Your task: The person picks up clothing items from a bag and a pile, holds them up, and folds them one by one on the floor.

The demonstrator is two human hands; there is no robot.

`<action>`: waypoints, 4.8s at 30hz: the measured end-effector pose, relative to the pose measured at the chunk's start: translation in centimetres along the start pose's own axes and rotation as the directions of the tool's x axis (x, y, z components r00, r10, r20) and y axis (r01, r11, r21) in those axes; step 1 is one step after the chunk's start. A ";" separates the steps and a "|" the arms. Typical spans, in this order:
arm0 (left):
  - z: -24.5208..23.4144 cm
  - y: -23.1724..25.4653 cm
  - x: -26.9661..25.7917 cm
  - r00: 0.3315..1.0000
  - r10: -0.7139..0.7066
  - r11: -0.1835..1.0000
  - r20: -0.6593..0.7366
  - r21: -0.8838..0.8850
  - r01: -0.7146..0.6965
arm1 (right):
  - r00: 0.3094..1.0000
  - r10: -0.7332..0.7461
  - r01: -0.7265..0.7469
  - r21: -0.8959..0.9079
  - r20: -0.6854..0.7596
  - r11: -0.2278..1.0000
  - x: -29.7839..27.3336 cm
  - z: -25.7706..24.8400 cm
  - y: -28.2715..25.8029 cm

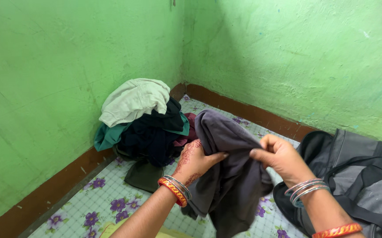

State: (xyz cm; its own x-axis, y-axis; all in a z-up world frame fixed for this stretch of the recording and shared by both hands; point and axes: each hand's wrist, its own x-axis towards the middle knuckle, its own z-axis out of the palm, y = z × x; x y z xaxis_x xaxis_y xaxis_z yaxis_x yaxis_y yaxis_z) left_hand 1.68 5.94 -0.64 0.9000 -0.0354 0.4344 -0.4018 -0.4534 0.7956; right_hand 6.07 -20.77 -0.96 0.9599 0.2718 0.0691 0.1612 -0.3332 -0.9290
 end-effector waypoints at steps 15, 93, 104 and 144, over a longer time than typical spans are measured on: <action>2.5 -2.9 2.5 0.959 -0.285 0.384 -0.002 -0.917 0.112 | 0.828 0.283 0.023 -0.534 0.484 0.845 -2.3 0.7 1.1; -1.5 -9.4 -5.7 0.926 -0.328 0.932 0.190 -0.093 0.349 | 0.960 -0.251 0.229 0.171 0.126 0.958 2.6 4.7 -6.2; -2.3 -7.1 -4.1 0.941 -0.266 0.954 0.210 -0.085 0.289 | 0.973 -0.192 0.194 -0.002 0.128 0.981 6.0 8.1 -6.8; -16.7 -23.4 0.3 0.849 -0.470 0.778 -0.242 0.340 0.528 | 0.815 0.307 -0.492 0.307 0.492 0.815 16.7 36.3 -2.5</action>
State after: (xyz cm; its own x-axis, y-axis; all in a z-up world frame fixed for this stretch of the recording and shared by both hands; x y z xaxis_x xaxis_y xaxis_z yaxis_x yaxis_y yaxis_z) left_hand 8.47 31.42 -12.04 0.9119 0.3989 0.0972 0.2200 -0.6746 0.7046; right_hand 13.38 17.34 -10.69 0.7186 0.5633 -0.4078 -0.4116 -0.1282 -0.9023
